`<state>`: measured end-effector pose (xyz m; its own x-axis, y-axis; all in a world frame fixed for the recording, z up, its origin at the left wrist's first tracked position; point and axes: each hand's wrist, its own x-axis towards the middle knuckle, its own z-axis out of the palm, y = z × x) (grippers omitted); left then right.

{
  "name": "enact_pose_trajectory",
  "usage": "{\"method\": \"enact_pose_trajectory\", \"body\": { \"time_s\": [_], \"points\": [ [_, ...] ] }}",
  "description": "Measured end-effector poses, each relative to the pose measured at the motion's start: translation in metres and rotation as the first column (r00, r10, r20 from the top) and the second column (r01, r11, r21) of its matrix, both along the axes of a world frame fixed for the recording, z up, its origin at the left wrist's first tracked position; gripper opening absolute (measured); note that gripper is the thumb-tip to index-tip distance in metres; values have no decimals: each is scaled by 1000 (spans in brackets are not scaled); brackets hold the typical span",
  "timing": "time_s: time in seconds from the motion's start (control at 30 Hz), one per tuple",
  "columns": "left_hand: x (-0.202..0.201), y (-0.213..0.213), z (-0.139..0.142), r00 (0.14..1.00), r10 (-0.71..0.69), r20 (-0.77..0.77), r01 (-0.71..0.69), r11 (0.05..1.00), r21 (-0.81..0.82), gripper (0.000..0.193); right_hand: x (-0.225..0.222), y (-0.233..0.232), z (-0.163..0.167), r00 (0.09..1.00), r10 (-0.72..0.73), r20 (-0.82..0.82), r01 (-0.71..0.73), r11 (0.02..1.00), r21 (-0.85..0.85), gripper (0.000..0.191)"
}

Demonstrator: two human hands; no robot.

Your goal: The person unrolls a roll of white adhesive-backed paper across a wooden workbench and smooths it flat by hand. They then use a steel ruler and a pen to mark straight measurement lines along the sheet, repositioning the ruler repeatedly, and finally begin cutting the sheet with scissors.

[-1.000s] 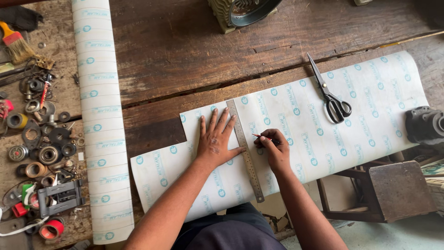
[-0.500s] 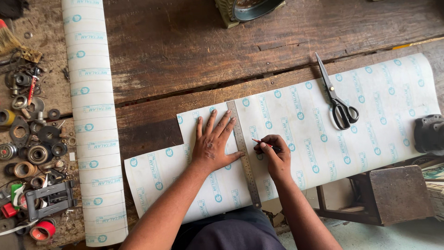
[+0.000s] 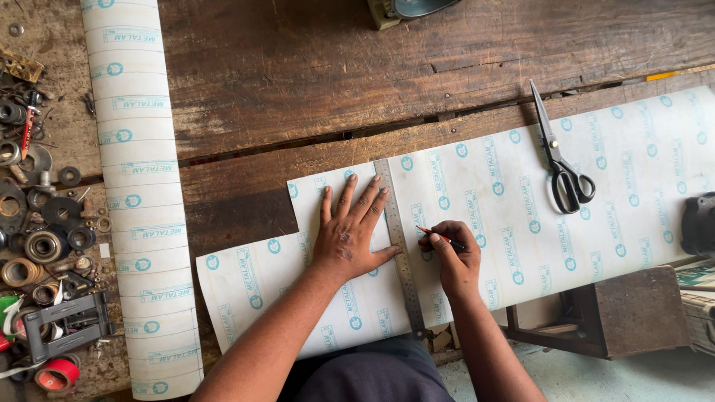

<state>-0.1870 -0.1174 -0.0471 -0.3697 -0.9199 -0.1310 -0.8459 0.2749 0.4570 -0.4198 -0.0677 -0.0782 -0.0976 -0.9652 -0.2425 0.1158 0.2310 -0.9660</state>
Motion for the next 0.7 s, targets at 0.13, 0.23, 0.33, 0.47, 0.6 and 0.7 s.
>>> {"method": "enact_pose_trajectory", "body": {
  "time_s": [0.13, 0.23, 0.33, 0.47, 0.6, 0.7],
  "points": [
    [1, 0, 1, 1000, -8, 7, 8, 1000, -16, 111, 0, 0, -1, 1000, -7, 8, 7, 1000, 1, 12],
    [1, -1, 2, 1000, -14, 20, 15, 999, -29, 111, 1, 0, -3, 1000, -16, -1, 16, 1000, -12, 13],
    [0, -1, 2, 999, -14, 38, 14, 1000, -3, 110, 2, 1, -2, 999, -26, -26, 26, 1000, -16, 13],
    [-1, 1, 2, 999, -6, 32, 7, 1000, -27, 109, 17, 5, 7, 983, -5, -185, -2, 999, -36, 14],
    [0, 3, 0, 1000, 2, 15, -1, 996, -87, 110, 41, 11, 21, 826, -66, -560, -37, 985, -171, 10],
    [0, 5, -3, 1000, 3, 8, -2, 995, -102, 109, 49, 9, 28, 767, -88, -636, -51, 979, -198, 12]
  ]
}}
